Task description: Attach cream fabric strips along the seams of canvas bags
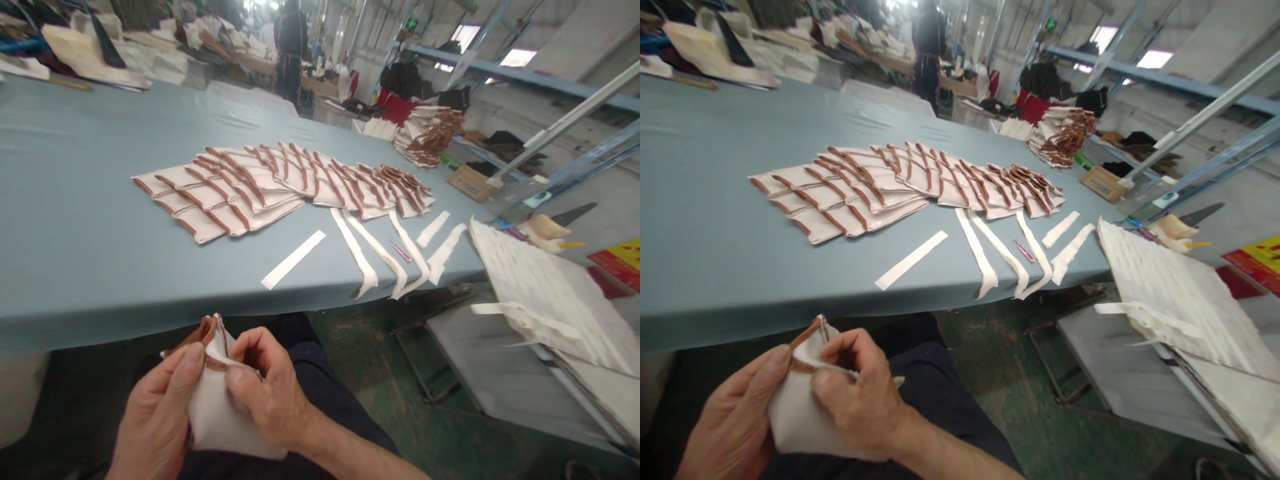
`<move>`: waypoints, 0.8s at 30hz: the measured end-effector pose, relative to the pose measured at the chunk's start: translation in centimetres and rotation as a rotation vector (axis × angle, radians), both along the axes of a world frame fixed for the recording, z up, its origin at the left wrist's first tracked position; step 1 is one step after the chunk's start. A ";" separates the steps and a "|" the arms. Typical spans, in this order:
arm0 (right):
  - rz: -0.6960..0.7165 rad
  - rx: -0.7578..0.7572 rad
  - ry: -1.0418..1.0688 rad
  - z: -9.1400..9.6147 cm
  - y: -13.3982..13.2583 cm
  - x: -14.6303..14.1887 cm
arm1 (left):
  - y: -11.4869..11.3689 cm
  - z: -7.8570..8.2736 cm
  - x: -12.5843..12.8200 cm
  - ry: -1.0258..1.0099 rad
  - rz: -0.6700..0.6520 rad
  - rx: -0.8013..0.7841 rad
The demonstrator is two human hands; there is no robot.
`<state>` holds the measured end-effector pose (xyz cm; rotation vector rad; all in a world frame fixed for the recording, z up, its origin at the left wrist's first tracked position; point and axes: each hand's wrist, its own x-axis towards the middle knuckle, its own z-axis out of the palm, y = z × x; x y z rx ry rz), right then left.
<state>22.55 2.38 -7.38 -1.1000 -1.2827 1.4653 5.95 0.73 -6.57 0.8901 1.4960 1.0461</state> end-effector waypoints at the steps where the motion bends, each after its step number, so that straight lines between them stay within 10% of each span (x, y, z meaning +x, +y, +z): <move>1: -0.009 0.045 -0.123 -0.3 0.7 0.7 | 0.1 -0.5 -0.7 0.102 -0.036 0.042; 7: -0.244 0.418 -0.872 -1.9 6.9 5.4 | 1.6 -1.0 -2.0 0.601 -0.191 0.354; 13: -0.136 0.623 -1.058 -3.2 11.6 6.1 | 2.2 -1.8 -0.4 0.651 -0.174 0.460; 24: -0.178 0.634 -1.034 -5.1 12.5 7.0 | 3.8 -2.6 1.1 0.726 -0.127 0.337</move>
